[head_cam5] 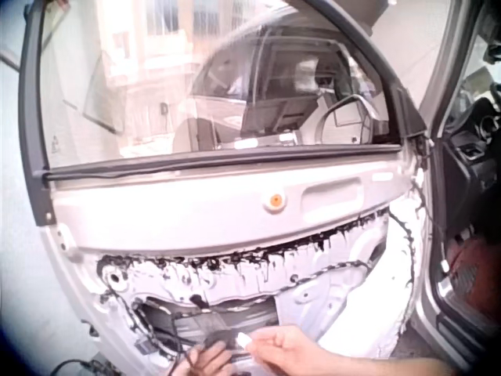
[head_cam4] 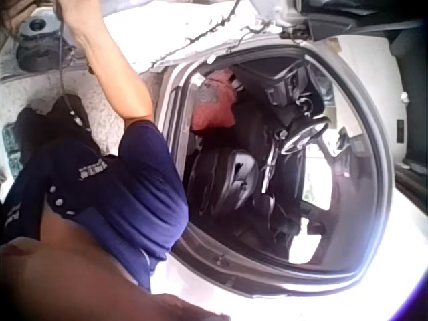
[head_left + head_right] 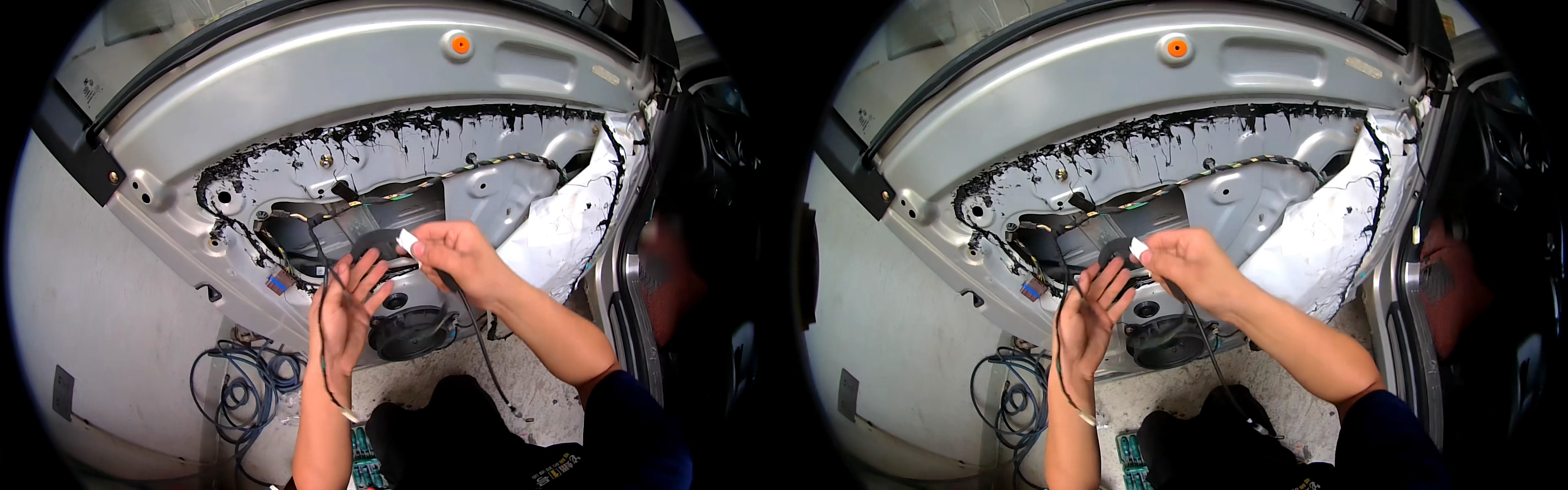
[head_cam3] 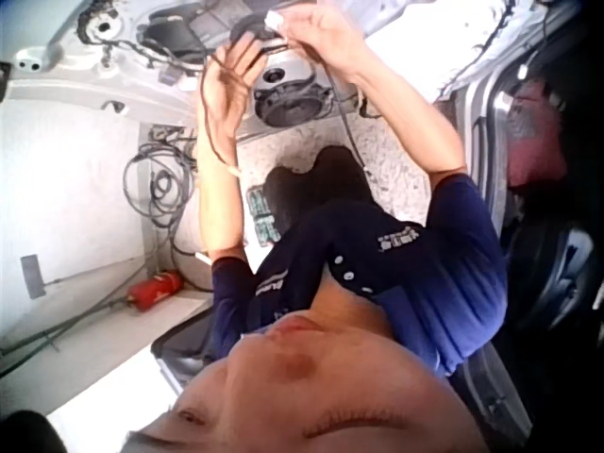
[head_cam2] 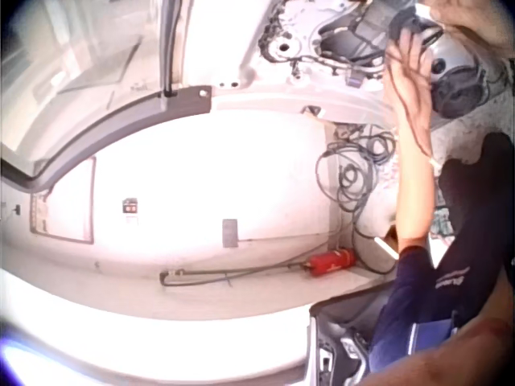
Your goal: The person removes a car door lock actuator from the door frame using a pry bar to lever internal components, then disconnects the mechanical cables and electrical connector by hand.
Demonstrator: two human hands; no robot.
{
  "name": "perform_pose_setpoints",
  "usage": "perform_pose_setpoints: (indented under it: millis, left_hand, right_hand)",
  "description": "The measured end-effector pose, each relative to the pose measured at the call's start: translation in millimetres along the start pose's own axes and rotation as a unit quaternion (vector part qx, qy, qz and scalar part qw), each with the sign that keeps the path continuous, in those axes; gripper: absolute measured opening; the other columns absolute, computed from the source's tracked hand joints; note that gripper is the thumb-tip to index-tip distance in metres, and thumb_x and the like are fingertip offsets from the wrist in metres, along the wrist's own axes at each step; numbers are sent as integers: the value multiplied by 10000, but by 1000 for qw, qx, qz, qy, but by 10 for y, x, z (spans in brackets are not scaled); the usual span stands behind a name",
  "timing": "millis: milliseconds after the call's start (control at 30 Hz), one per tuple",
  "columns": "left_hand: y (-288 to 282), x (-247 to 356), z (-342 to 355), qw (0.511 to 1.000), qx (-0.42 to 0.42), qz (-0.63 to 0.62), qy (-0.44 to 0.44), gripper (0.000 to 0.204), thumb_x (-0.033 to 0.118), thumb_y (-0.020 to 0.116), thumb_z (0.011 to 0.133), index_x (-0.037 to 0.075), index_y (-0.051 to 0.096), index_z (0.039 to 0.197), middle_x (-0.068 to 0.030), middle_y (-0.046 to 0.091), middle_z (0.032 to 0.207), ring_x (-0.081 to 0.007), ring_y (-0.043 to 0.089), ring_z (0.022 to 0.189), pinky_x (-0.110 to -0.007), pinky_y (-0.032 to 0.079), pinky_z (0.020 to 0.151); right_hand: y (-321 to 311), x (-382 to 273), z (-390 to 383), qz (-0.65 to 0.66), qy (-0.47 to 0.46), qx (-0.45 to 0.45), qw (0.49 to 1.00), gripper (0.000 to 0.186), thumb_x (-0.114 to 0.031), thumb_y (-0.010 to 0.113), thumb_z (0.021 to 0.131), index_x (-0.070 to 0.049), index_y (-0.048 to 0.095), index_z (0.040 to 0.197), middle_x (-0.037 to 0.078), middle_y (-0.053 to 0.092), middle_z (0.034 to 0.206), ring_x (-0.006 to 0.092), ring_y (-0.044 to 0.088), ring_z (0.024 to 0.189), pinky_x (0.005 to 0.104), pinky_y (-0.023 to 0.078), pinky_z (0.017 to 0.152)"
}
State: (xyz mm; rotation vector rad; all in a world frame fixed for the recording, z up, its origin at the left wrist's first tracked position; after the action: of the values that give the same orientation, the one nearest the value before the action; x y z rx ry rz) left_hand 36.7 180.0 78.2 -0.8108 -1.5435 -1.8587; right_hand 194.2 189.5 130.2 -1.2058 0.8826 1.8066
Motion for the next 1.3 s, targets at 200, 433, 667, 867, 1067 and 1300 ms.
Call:
perform_pose_setpoints:
  millis: [200, 433, 667, 867, 1067, 1300]
  left_hand:
    - [52, 293, 192, 976, 55, 90, 192, 483, 140, 642, 898, -49, 395, 1266, -197, 567, 1196, -237, 590, 1074, -347, 483, 948]
    - [-100, 529, 235, 921, 83, 199, 324, 339, -82, 641, 815, -35, 489, 1114, -211, 663, 1043, -174, 653, 930, -254, 522, 812]
    - [360, 972, 143, 680, 167, 662, 266, 117, 56, 559, 809, -57, 591, 810, -176, 667, 718, -233, 649, 623, -357, 508, 621]
    - [402, 995, 332, 566, 130, 739, 340, 173, 120, 525, 814, -34, 499, 739, -146, 574, 590, -264, 539, 508, -374, 415, 502]
    - [104, 944, 292, 683, 245, 605, 327, 139, 81, 576, 913, -3, 588, 803, -38, 594, 623, -87, 545, 540, -241, 424, 475]
    - [23, 950, 508, 627, 87, 750, 192, 135, 110, 622, 847, -18, 635, 807, -129, 600, 591, -203, 580, 510, -345, 439, 500]
  right_hand:
    - [331, -97, 137, 22, -78, -83, 993, 217, -148, 546, 940, 27, 595, 1058, -23, 555, 751, 23, 462, 645, 190, 366, 551]
    - [709, -49, 111, 11, -177, -86, 980, 225, -90, 549, 936, 48, 538, 1113, 29, 623, 877, 20, 505, 738, 194, 405, 614]
    - [844, -57, 281, 122, -166, -11, 979, 207, -79, 539, 941, 69, 552, 1085, 29, 631, 894, 24, 533, 774, 195, 437, 659]
    - [783, 82, 262, 148, -163, -10, 975, 234, -70, 539, 939, 74, 532, 1124, 28, 633, 897, 34, 530, 769, 203, 435, 658]
    - [895, 128, 119, 59, -203, -29, 977, 324, -54, 572, 912, 77, 478, 1194, 43, 605, 809, 52, 523, 714, 232, 451, 635]
    - [965, 172, 154, 199, -161, -67, 964, 355, -56, 566, 915, 54, 447, 1230, 17, 585, 860, 54, 505, 751, 225, 434, 651]
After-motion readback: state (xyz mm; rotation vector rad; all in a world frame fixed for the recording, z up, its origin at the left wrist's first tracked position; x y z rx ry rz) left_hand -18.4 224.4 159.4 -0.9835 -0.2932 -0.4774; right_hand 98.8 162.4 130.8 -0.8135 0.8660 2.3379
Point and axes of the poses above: each hand's wrist, its own z-axis towards the middle knuckle, its own y-axis out of the palm, x = y × z, the point moved 8 cm from there along z, towards the middle knuckle
